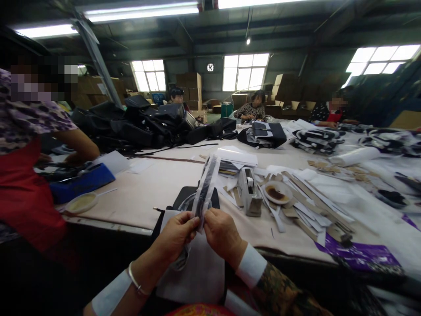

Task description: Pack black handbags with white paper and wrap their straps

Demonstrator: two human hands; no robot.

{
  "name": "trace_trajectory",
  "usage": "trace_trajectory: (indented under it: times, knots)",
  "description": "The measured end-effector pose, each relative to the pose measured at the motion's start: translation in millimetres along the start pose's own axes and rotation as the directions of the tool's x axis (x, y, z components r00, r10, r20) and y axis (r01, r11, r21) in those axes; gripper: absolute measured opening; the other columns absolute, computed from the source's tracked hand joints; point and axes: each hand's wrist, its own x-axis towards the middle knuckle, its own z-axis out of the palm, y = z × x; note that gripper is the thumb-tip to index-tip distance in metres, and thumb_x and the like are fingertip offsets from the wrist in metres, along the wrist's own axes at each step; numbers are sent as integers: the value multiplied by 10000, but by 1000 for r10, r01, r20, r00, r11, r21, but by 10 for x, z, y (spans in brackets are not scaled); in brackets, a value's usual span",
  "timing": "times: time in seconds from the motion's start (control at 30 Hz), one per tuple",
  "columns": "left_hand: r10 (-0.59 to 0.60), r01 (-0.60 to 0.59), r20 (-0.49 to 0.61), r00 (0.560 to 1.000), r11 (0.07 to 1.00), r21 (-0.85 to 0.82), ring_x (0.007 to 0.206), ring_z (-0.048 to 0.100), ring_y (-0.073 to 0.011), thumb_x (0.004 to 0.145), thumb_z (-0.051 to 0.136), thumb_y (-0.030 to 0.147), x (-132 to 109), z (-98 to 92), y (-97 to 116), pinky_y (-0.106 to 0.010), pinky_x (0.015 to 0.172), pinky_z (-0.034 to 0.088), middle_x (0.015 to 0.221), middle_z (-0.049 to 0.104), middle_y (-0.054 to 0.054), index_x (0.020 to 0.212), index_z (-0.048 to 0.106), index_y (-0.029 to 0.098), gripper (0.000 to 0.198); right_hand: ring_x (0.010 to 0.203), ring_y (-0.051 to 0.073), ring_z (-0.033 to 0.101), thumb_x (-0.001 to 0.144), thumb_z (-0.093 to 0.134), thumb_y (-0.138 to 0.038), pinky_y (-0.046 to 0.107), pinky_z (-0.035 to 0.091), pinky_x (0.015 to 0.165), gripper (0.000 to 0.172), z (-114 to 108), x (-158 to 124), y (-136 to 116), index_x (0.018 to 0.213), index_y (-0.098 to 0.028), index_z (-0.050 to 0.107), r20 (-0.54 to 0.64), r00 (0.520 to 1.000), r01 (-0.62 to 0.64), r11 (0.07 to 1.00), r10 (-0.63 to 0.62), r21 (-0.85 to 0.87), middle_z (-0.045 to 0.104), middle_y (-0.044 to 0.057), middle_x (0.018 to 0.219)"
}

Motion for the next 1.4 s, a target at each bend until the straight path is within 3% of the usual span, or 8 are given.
trace_trajectory:
  times: [0.1, 0.2, 0.4, 0.47, 0.9, 1.03, 1.3, 1.4]
  knots:
    - [95, -89, -97, 991, 993, 72, 461, 426, -55, 762, 759, 386, 6, -4, 20, -168, 449, 272, 549, 547, 41, 808, 648, 143, 271, 826, 218, 615, 913, 540, -221, 342, 467, 781, 244, -65, -41, 11, 1123, -162, 650, -32, 967, -242, 952, 252, 188, 682, 94, 927]
    - [244, -207, -134, 960, 947, 245, 502, 476, -80, 808, 723, 323, -48, 57, 43, -192, 499, 359, 557, 542, 35, 786, 677, 155, 175, 767, 202, 601, 905, 619, -421, 322, 465, 715, 264, -127, -68, -50, 910, -173, 709, 122, 890, -447, 787, 439, 426, 674, 67, 824]
    - [447, -418, 23, 894, 817, 397, 575, 559, -115, 885, 663, 291, -182, 201, -90, -240, 531, 458, 760, 571, -6, 781, 724, 186, 160, 433, 46, 203, 674, 811, -603, 224, 125, 423, 507, -119, -60, -187, 660, -177, 537, 519, 582, -672, 10, 626, 741, 310, -98, 486]
    - [485, -455, 52, 873, 773, 443, 611, 570, -126, 899, 650, 265, -200, 189, -140, -248, 573, 473, 743, 564, -6, 781, 720, 196, 153, 440, 33, 186, 614, 880, -523, 216, 99, 425, 502, -117, -62, -198, 657, -174, 521, 546, 560, -635, -100, 623, 766, 311, -106, 500]
    - [657, -639, 403, 637, 158, 753, 868, 616, -187, 927, 632, 288, -228, -55, 56, -325, 768, 567, 1150, 557, -124, 1089, 734, 225, 202, 499, 62, 265, 681, 880, -362, 217, 200, 487, 279, -142, -110, -196, 745, -180, 677, 489, 678, -453, -212, 549, 866, 490, -44, 577]
    - [764, -705, 359, 536, 170, 689, 1018, 617, -228, 895, 674, 244, -253, -63, 46, -329, 820, 579, 1170, 540, -140, 1110, 706, 197, 223, 519, 81, 290, 699, 861, -406, 229, 236, 501, 294, -121, -113, -197, 827, -199, 697, 481, 676, -464, -184, 559, 867, 568, -13, 657]
    - [590, -594, 426, 686, 115, 796, 1234, 518, -369, 852, 710, 356, -208, -22, 154, -542, 1019, 485, 1291, 532, -179, 1002, 749, 208, 214, 485, 64, 257, 673, 872, -432, 214, 223, 465, 346, -64, -157, -169, 748, -183, 643, 501, 668, -506, -157, 550, 848, 411, -63, 553]
    - [459, -564, 395, 796, 326, 759, 1239, 528, -379, 817, 737, 398, -204, -20, 224, -540, 1043, 458, 1293, 569, -182, 919, 750, 190, 233, 486, 68, 253, 703, 851, -452, 219, 214, 465, 340, -31, -203, -123, 761, -181, 655, 502, 679, -537, -104, 536, 837, 404, -63, 545]
